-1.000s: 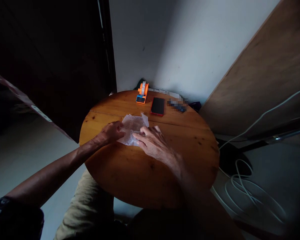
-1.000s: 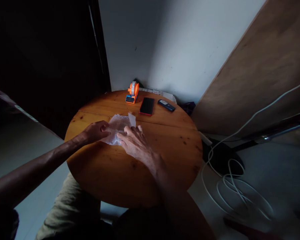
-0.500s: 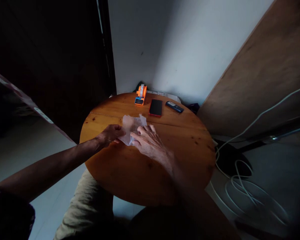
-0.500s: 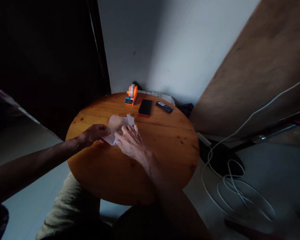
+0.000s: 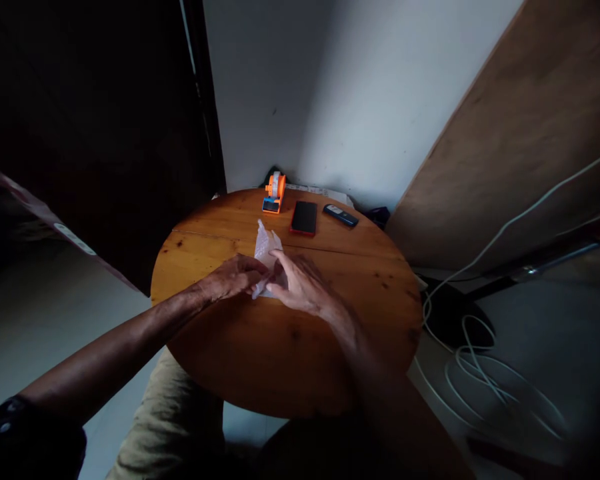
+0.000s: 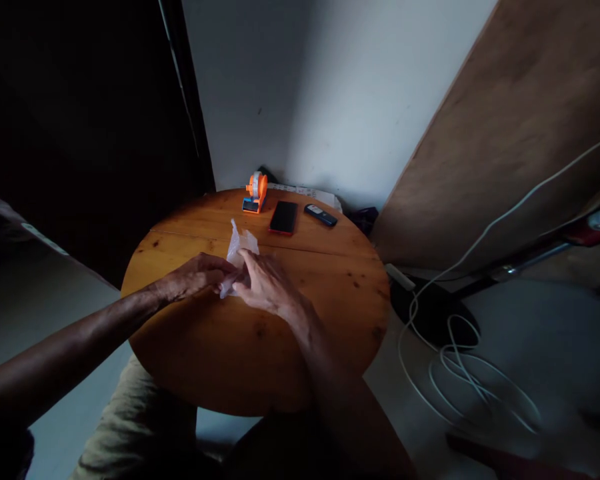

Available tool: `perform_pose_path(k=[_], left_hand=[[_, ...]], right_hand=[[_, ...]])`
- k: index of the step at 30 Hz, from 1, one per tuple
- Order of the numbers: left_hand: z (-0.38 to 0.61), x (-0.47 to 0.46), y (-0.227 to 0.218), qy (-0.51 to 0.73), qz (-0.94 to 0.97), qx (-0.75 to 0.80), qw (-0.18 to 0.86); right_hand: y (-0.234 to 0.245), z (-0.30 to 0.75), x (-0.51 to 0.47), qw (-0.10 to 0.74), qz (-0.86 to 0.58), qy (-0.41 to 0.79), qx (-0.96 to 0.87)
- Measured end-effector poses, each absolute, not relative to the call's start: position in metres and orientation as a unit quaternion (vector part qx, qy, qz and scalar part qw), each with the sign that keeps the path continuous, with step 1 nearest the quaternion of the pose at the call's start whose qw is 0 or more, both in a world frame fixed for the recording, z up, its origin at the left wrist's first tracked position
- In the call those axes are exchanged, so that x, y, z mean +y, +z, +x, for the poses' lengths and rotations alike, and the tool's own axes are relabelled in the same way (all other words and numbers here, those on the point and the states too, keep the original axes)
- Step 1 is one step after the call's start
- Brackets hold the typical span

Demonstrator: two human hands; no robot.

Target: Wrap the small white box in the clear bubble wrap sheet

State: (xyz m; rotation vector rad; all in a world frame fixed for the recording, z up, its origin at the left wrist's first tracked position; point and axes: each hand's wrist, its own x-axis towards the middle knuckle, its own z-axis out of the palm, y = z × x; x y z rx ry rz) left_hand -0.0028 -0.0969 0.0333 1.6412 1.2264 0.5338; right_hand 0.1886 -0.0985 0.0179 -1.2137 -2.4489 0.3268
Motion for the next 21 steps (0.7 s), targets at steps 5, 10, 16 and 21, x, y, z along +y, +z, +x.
perform_pose_path(k=[5,10,16,21], left_hand=[[-0.002,-0.099,0.033,0.181,0.761,0.490,0.386],[-0.006,-0.092,0.029,0.189,0.781,0.442,0.398],[-0.016,-0.078,0.035,0.145,0.765,0.386,0.494],[-0.001,-0.088,0.023,0.170,0.815,0.444,0.331]], right_hand=[[0.020,0.206,-0.090,0.204,-0.466,0.169,-0.844],[0.018,0.209,-0.082,0.159,-0.512,0.157,-0.830],[0.019,0.208,-0.082,0.115,-0.531,0.150,-0.826],[0.017,0.209,-0.082,0.117,-0.524,0.158,-0.829]])
